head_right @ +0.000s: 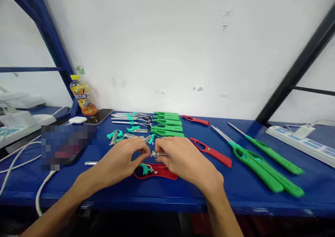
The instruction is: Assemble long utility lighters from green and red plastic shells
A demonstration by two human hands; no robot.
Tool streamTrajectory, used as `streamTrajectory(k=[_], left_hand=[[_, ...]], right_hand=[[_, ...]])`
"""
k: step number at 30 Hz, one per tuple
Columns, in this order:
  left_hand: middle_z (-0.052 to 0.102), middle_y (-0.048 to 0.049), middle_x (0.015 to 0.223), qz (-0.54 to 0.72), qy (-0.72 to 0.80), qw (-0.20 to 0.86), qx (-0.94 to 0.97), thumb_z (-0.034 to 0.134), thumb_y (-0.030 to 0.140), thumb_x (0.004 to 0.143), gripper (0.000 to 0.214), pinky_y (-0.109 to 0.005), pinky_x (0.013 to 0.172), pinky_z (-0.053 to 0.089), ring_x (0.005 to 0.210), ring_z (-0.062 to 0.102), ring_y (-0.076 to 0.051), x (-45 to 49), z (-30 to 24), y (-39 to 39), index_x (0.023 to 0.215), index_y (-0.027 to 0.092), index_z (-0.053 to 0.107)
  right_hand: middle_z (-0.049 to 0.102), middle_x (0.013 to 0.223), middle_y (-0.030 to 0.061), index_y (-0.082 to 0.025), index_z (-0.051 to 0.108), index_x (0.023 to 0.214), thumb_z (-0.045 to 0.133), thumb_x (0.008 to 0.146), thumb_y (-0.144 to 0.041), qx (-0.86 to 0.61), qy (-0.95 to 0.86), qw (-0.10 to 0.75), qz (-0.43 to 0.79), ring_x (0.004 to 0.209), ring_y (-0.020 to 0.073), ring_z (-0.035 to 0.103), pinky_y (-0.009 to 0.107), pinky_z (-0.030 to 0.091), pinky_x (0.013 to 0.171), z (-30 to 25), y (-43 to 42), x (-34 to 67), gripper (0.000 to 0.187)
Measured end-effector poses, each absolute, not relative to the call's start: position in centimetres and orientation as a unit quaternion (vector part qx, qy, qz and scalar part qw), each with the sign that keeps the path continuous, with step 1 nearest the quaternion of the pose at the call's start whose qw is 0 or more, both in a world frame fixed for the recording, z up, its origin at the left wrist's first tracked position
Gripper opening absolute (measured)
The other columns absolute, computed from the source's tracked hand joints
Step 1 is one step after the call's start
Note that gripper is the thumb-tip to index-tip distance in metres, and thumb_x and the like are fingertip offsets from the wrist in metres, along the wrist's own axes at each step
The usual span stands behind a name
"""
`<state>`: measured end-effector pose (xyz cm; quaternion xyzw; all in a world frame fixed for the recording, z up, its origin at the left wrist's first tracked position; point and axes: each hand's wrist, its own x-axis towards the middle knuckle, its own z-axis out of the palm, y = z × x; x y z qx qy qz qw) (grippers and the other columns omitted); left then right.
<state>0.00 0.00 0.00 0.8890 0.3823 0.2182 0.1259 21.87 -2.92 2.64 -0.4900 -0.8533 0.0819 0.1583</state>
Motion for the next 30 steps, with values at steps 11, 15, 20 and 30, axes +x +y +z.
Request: streamTrajectory(k=[11, 15, 20, 30], left_hand=[[0.069, -0.0013, 0.092, 0.215, 0.380, 0.120, 0.891, 0.060, 0.014, 0.101, 0.015, -0.033, 0.078, 0.043, 0.089, 0.062, -0.021, 0.1, 0.0, 0.1, 0.093, 0.020, 0.071], [0.069, -0.0017, 0.092, 0.204, 0.378, 0.113, 0.896, 0.058, 0.014, 0.101, 0.017, -0.033, 0.079, 0.044, 0.090, 0.062, -0.021, 0.1, -0.2, 0.0, 0.094, 0.020, 0.072], [0.070, -0.0022, 0.091, 0.191, 0.375, 0.101, 0.902, 0.054, 0.012, 0.101, 0.022, -0.033, 0.078, 0.044, 0.089, 0.062, -0.021, 0.2, -0.6, 0.1, 0.092, 0.020, 0.072], [0.078, -0.0001, 0.108, 0.179, 0.384, 0.134, 0.896, 0.051, 0.026, 0.108, 0.026, -0.033, 0.090, 0.044, 0.103, 0.068, -0.022, -1.6, 0.6, 0.3, 0.107, 0.026, 0.077]], right_hand=[[0.068, 0.082, -0.0055, -0.023, 0.056, 0.084, 0.071, 0.097, -0.019, -0.473, -0.862, 0.169, 0.075, 0.073, 0.0152, 0.057, 0.028, 0.029, 0.063, 2.7, -2.9, 21.8, 0.021], [0.070, 0.083, -0.0043, -0.023, 0.059, 0.083, 0.071, 0.097, -0.018, -0.470, -0.865, 0.164, 0.071, 0.075, 0.0158, 0.059, 0.029, 0.030, 0.064, 2.8, -2.9, 21.8, 0.019], [0.072, 0.083, -0.0038, -0.023, 0.063, 0.084, 0.071, 0.097, -0.018, -0.476, -0.864, 0.149, 0.067, 0.077, 0.0166, 0.062, 0.029, 0.031, 0.065, 2.7, -2.8, 21.8, 0.016], [0.080, 0.095, -0.0022, -0.028, 0.078, 0.096, 0.067, 0.101, -0.035, -0.489, -0.855, 0.120, 0.125, 0.086, 0.0194, 0.071, 0.030, 0.040, 0.070, 2.4, -2.7, 22.1, 0.014]])
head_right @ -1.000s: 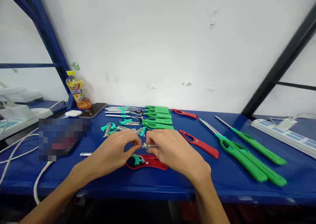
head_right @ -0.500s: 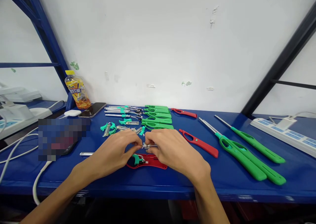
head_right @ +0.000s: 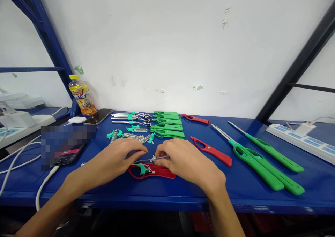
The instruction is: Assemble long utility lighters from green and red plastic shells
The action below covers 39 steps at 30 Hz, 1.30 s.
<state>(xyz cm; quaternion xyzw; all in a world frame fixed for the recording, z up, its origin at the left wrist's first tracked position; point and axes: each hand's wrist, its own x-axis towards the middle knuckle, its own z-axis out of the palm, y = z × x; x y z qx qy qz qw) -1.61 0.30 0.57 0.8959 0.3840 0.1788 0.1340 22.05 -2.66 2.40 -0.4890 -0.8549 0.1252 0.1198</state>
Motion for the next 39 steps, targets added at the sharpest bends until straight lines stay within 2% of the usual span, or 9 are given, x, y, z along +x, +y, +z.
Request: streamTrajectory(k=[3, 7, 11, 15, 23, 29, 34, 39], left_hand=[[0.078, 0.0009, 0.109, 0.155, 0.397, 0.140, 0.894, 0.051, 0.030, 0.108, 0.026, -0.033, 0.091, 0.044, 0.104, 0.068, -0.022, -2.7, 1.1, 0.0, 0.108, 0.027, 0.077], [0.077, 0.0001, 0.114, 0.113, 0.411, 0.156, 0.891, 0.066, 0.035, 0.101, 0.019, -0.033, 0.090, 0.045, 0.108, 0.067, -0.024, -3.4, 1.3, -0.3, 0.115, 0.029, 0.076], [0.077, 0.0004, 0.099, 0.085, 0.416, 0.160, 0.891, 0.068, 0.023, 0.095, 0.013, -0.031, 0.080, 0.044, 0.096, 0.067, -0.023, -3.3, 1.2, -0.3, 0.101, 0.028, 0.078], [0.076, -0.0008, 0.091, 0.087, 0.405, 0.150, 0.898, 0.064, 0.014, 0.094, 0.019, -0.030, 0.076, 0.043, 0.089, 0.067, -0.021, -2.7, 1.1, -0.2, 0.090, 0.026, 0.078], [0.073, -0.0019, 0.083, 0.102, 0.393, 0.107, 0.908, 0.062, 0.005, 0.089, 0.025, -0.030, 0.070, 0.041, 0.081, 0.068, -0.021, -2.1, 0.5, -0.3, 0.085, 0.024, 0.077], [0.072, -0.0047, 0.088, 0.087, 0.392, 0.084, 0.912, 0.058, 0.006, 0.092, 0.027, -0.031, 0.070, 0.042, 0.082, 0.068, -0.021, -2.1, 0.5, -0.8, 0.083, 0.022, 0.077], [0.072, -0.0040, 0.089, 0.085, 0.391, 0.074, 0.913, 0.056, 0.004, 0.091, 0.028, -0.032, 0.069, 0.039, 0.084, 0.068, -0.021, -2.1, 0.1, -0.8, 0.085, 0.022, 0.076], [0.073, -0.0032, 0.088, 0.093, 0.391, 0.062, 0.914, 0.057, 0.004, 0.090, 0.028, -0.032, 0.065, 0.034, 0.082, 0.068, -0.022, -1.9, -0.4, -0.3, 0.088, 0.024, 0.076]], right_hand=[[0.081, 0.097, -0.0009, -0.029, 0.081, 0.101, 0.065, 0.102, -0.036, -0.488, -0.854, 0.121, 0.134, 0.089, 0.0204, 0.072, 0.030, 0.043, 0.074, 2.2, -2.6, 22.3, 0.018], [0.081, 0.095, 0.0010, -0.028, 0.082, 0.101, 0.061, 0.104, -0.039, -0.488, -0.853, 0.118, 0.145, 0.089, 0.0215, 0.072, 0.031, 0.045, 0.076, 2.1, -2.6, 22.5, 0.024], [0.080, 0.089, -0.0007, -0.028, 0.081, 0.096, 0.062, 0.104, -0.040, -0.491, -0.849, 0.110, 0.164, 0.082, 0.0198, 0.070, 0.029, 0.043, 0.070, 2.5, -2.7, 22.5, 0.024], [0.079, 0.083, -0.0010, -0.027, 0.081, 0.098, 0.060, 0.105, -0.043, -0.493, -0.845, 0.104, 0.176, 0.078, 0.0191, 0.069, 0.029, 0.042, 0.067, 2.7, -2.9, 22.5, 0.027], [0.080, 0.098, 0.0011, -0.028, 0.081, 0.103, 0.052, 0.108, -0.036, -0.488, -0.849, 0.119, 0.161, 0.092, 0.0210, 0.071, 0.030, 0.045, 0.076, 2.3, -2.9, 22.7, 0.031], [0.077, 0.084, -0.0014, -0.027, 0.078, 0.099, 0.065, 0.102, -0.038, -0.495, -0.841, 0.111, 0.191, 0.082, 0.0188, 0.069, 0.028, 0.042, 0.068, 2.5, -2.8, 22.7, 0.018], [0.076, 0.089, -0.0022, -0.028, 0.078, 0.097, 0.075, 0.095, -0.035, -0.499, -0.839, 0.102, 0.191, 0.085, 0.0190, 0.067, 0.027, 0.041, 0.067, 2.2, -2.6, 22.9, 0.007], [0.075, 0.089, -0.0014, -0.027, 0.077, 0.094, 0.077, 0.092, -0.026, -0.496, -0.841, 0.091, 0.195, 0.084, 0.0192, 0.067, 0.027, 0.041, 0.067, 1.8, -2.5, 22.9, 0.002]])
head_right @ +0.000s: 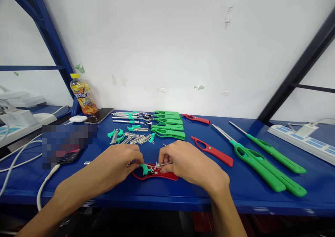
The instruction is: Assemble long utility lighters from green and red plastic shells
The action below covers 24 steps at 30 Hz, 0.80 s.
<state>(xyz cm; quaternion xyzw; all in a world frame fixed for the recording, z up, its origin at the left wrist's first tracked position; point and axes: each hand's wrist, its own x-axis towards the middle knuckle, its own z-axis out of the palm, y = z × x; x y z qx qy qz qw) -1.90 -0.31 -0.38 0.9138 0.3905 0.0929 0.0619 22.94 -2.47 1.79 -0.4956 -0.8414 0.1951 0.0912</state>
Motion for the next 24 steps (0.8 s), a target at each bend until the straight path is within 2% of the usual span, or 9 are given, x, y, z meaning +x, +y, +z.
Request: streamTrajectory(k=[7, 10, 16, 20, 24], left_hand=[[0.073, -0.0022, 0.086, 0.087, 0.382, 0.054, 0.919, 0.057, 0.002, 0.089, 0.029, -0.032, 0.062, 0.031, 0.078, 0.067, -0.022, -1.8, -0.2, -0.4, 0.088, 0.025, 0.075], [0.071, -0.0028, 0.086, 0.092, 0.381, 0.062, 0.918, 0.056, 0.000, 0.088, 0.030, -0.032, 0.063, 0.033, 0.078, 0.065, -0.021, -1.8, -0.2, -0.7, 0.085, 0.023, 0.075], [0.067, -0.0043, 0.087, 0.085, 0.383, 0.056, 0.918, 0.050, -0.002, 0.090, 0.032, -0.032, 0.065, 0.036, 0.080, 0.063, -0.022, -1.5, -0.5, -1.0, 0.083, 0.022, 0.069], [0.067, -0.0054, 0.095, 0.074, 0.368, 0.067, 0.924, 0.045, -0.003, 0.092, 0.033, -0.033, 0.068, 0.040, 0.083, 0.064, -0.022, -1.3, -0.7, -1.3, 0.088, 0.021, 0.067], [0.067, -0.0058, 0.093, 0.066, 0.362, 0.060, 0.928, 0.047, -0.001, 0.092, 0.030, -0.034, 0.070, 0.042, 0.085, 0.065, -0.023, -1.3, -0.9, -0.9, 0.086, 0.021, 0.066]], right_hand=[[0.074, 0.085, -0.0023, -0.027, 0.076, 0.088, 0.075, 0.092, -0.024, -0.496, -0.842, 0.095, 0.192, 0.078, 0.0176, 0.067, 0.027, 0.040, 0.064, 1.8, -2.8, 22.6, 0.005], [0.076, 0.087, -0.0017, -0.027, 0.078, 0.091, 0.071, 0.094, -0.023, -0.492, -0.846, 0.093, 0.181, 0.080, 0.0185, 0.068, 0.028, 0.042, 0.067, 1.8, -3.1, 22.7, 0.008], [0.081, 0.099, -0.0011, -0.032, 0.083, 0.104, 0.064, 0.090, -0.009, -0.501, -0.843, 0.094, 0.170, 0.092, 0.0210, 0.071, 0.029, 0.046, 0.078, 1.6, -3.5, 23.0, 0.032], [0.081, 0.098, -0.0007, -0.031, 0.085, 0.100, 0.065, 0.092, -0.012, -0.511, -0.836, 0.111, 0.169, 0.092, 0.0214, 0.071, 0.030, 0.046, 0.078, 1.4, -3.6, 22.6, 0.028], [0.080, 0.096, 0.0006, -0.029, 0.085, 0.093, 0.066, 0.093, -0.013, -0.519, -0.828, 0.117, 0.177, 0.089, 0.0207, 0.070, 0.029, 0.045, 0.074, 1.4, -3.7, 22.1, 0.026]])
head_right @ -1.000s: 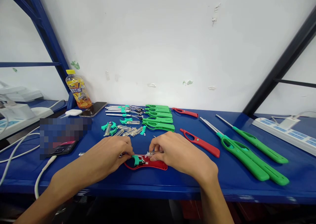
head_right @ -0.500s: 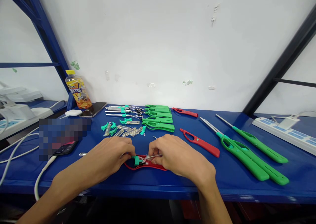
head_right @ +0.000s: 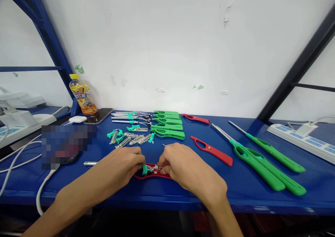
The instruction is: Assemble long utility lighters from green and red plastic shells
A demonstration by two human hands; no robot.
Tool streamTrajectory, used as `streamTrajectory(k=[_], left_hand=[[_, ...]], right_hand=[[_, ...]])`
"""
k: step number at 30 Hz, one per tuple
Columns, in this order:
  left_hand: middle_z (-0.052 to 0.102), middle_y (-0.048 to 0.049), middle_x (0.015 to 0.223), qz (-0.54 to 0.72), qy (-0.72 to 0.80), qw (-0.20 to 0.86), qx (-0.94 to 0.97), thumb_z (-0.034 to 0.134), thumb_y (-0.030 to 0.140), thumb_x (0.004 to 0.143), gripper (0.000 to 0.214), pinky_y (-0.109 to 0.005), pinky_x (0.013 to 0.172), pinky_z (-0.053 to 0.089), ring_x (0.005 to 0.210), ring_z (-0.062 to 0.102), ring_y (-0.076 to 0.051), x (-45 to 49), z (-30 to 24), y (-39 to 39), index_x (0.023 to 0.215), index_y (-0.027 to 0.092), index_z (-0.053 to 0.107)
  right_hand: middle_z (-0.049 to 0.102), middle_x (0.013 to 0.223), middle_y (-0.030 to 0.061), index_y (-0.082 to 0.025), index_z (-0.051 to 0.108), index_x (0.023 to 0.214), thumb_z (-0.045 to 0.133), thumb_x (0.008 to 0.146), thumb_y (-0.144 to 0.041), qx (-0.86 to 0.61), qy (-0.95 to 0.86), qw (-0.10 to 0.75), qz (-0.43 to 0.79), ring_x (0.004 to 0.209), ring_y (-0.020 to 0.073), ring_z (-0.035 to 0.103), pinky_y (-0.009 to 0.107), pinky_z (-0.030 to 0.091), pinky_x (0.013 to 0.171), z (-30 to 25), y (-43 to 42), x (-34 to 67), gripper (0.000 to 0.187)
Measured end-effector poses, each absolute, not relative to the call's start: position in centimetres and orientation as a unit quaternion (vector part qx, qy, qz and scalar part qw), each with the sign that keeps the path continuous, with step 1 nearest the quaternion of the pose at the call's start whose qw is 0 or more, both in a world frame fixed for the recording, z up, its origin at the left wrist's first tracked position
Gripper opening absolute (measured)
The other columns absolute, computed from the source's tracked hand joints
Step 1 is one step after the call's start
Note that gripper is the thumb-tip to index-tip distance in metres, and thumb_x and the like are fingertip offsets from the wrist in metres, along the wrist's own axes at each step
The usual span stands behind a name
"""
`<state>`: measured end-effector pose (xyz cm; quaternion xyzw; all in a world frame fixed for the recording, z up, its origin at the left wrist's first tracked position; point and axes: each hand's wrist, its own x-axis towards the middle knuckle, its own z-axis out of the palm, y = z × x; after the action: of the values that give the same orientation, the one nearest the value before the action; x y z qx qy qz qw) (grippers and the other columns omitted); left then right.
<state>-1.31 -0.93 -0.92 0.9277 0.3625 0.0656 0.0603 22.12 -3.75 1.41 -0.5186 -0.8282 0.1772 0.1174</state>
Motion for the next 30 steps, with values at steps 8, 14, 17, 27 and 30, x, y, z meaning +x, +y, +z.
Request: streamTrajectory(k=[8, 14, 17, 27, 30], left_hand=[[0.070, -0.0061, 0.093, 0.031, 0.400, 0.011, 0.916, 0.051, 0.007, 0.097, 0.026, -0.035, 0.061, 0.035, 0.078, 0.067, -0.026, -0.8, -0.5, -2.0, 0.100, 0.024, 0.071], [0.069, -0.0058, 0.107, 0.061, 0.372, 0.051, 0.925, 0.057, 0.029, 0.104, 0.017, -0.038, 0.075, 0.045, 0.091, 0.069, -0.027, -1.0, 0.8, -4.3, 0.114, 0.027, 0.070], [0.068, -0.0049, 0.108, 0.063, 0.362, 0.062, 0.928, 0.057, 0.029, 0.105, 0.017, -0.039, 0.081, 0.047, 0.093, 0.068, -0.026, -1.3, 0.8, -4.6, 0.114, 0.028, 0.072], [0.066, -0.0036, 0.111, 0.069, 0.348, 0.069, 0.932, 0.054, 0.030, 0.108, 0.021, -0.039, 0.084, 0.049, 0.094, 0.067, -0.025, -1.5, 0.8, -4.4, 0.123, 0.032, 0.069], [0.067, -0.0034, 0.111, 0.067, 0.341, 0.066, 0.935, 0.050, 0.027, 0.109, 0.024, -0.038, 0.085, 0.049, 0.096, 0.067, -0.024, -1.5, 1.0, -4.3, 0.124, 0.031, 0.068]], right_hand=[[0.077, 0.108, 0.0036, -0.027, 0.081, 0.106, 0.058, 0.099, -0.013, -0.496, -0.848, 0.110, 0.153, 0.101, 0.0224, 0.068, 0.031, 0.046, 0.080, 0.3, -3.8, 23.2, 0.028], [0.076, 0.103, 0.0027, -0.027, 0.081, 0.103, 0.059, 0.099, -0.015, -0.508, -0.841, 0.114, 0.150, 0.094, 0.0208, 0.067, 0.029, 0.044, 0.073, 0.6, -3.9, 23.0, 0.025], [0.075, 0.087, 0.0007, -0.027, 0.082, 0.094, 0.063, 0.098, -0.020, -0.509, -0.835, 0.105, 0.183, 0.079, 0.0190, 0.065, 0.029, 0.041, 0.064, 1.3, -3.9, 22.7, 0.021], [0.074, 0.090, -0.0007, -0.029, 0.075, 0.115, 0.064, 0.097, -0.025, -0.495, -0.835, 0.093, 0.224, 0.080, 0.0185, 0.067, 0.027, 0.044, 0.065, 0.5, -3.0, 23.5, 0.021], [0.076, 0.091, -0.0010, -0.030, 0.072, 0.124, 0.067, 0.096, -0.026, -0.476, -0.834, 0.106, 0.258, 0.086, 0.0194, 0.070, 0.027, 0.048, 0.070, 1.5, -3.2, 23.7, 0.028]])
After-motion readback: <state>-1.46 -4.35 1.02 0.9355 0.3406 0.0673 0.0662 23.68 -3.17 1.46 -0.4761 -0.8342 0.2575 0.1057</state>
